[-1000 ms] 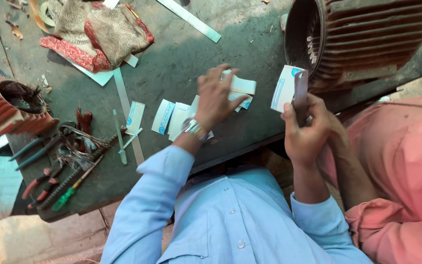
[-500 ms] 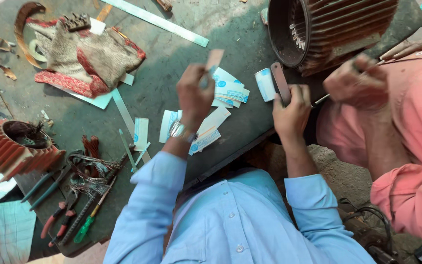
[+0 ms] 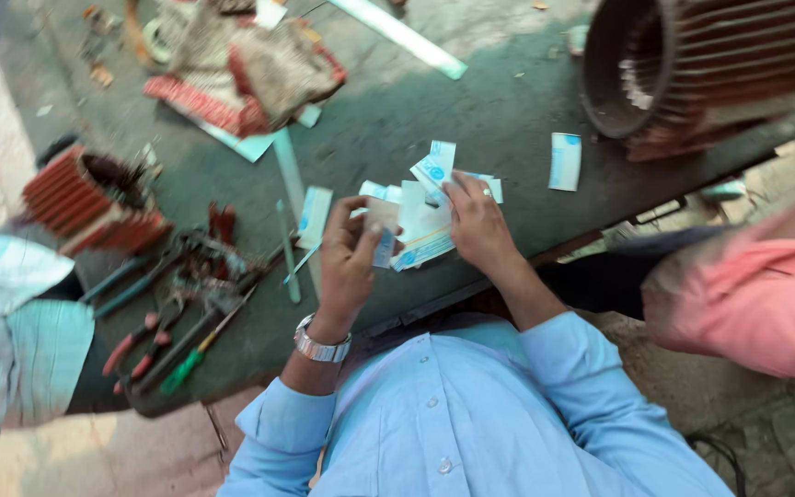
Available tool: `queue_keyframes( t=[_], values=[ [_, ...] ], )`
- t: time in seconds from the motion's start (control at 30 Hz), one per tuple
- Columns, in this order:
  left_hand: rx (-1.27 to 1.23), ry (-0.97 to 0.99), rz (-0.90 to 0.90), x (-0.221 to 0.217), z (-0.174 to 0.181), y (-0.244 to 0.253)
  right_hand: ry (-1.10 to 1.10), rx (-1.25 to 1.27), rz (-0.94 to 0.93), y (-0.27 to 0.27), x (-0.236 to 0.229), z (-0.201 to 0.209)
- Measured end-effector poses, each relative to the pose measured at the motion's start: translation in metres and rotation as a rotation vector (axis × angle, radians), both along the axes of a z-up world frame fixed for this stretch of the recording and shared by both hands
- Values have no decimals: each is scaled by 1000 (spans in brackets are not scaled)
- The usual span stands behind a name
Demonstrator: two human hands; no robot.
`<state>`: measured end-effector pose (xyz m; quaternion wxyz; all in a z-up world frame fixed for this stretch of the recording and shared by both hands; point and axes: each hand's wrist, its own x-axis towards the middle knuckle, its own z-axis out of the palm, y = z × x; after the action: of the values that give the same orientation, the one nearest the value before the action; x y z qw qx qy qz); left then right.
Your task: The person wraps small rectangular paper pieces around a metal strip using both hands. They repeatedly pick up paper, fold it around the strip, and place the wrapped item on the table. A coworker works on a motor stator nearby.
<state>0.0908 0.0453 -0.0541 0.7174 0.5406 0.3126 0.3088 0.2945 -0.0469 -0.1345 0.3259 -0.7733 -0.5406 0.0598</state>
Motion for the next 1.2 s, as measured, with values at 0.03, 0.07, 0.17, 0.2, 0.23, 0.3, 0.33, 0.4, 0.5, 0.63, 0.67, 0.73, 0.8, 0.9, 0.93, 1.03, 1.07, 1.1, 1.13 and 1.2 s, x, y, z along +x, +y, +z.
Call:
queue_keyframes(
  t=[0.03, 0.07, 0.17, 0.2, 0.23, 0.3, 0.33, 0.4, 0.5, 0.63, 0.67, 0.73, 0.8, 0.9, 0.93, 1.03, 1.07, 1.1, 1.13, 1.2],
  values=[
    [20, 12, 5, -3, -1, -4, 55, 1, 37, -1, -8, 8],
    [40, 24, 11, -5, -1, -8, 92, 61, 9, -4, -9, 20],
    [-64, -16, -31, -12, 9, -16, 220, 57, -102, -11, -3, 68],
    [-131, -43, -56, -15, 12, -19, 273, -74, -153, -16, -2, 85],
    [-115, -42, -64, -16, 16, -22, 319, -206, -203, -21, -2, 100],
    [-83, -36, -85, -17, 22, -28, 286, -99, 29, -33, -14, 124],
    [-73, -32, -82, -16, 24, -32, 271, -46, 143, -40, -21, 134],
    [-47, -24, -81, -14, 29, -37, 373, 74, 239, -49, -37, 147],
    [-24, -66, -170, -19, 32, -46, 460, 192, 257, -54, -52, 152],
    [69, -100, -195, -23, 36, -49, 593, 153, 220, -56, -52, 154],
    [29, -124, -198, -22, 37, -50, 597, 166, 233, -57, -50, 154],
    [-38, -140, -191, -21, 38, -54, 607, 189, 258, -60, -49, 153],
    [-83, -128, -170, -20, 40, -57, 677, 181, 252, -63, -49, 151],
    [-107, -164, -160, -18, 42, -60, 723, 198, 255, -65, -49, 151],
    [-118, -166, -158, -18, 42, -60, 730, 207, 258, -65, -49, 151],
    [-119, -169, -150, -19, 40, -61, 732, 194, 253, -67, -50, 152],
    [-98, -168, -149, -19, 39, -62, 727, 194, 253, -67, -51, 153],
    [-75, -168, -147, -19, 38, -62, 722, 195, 256, -67, -51, 154],
    [-74, -164, -134, -19, 37, -62, 716, 196, 258, -67, -50, 154],
    [-73, -155, -107, -19, 36, -64, 738, 191, 260, -67, -52, 155]
  ],
)
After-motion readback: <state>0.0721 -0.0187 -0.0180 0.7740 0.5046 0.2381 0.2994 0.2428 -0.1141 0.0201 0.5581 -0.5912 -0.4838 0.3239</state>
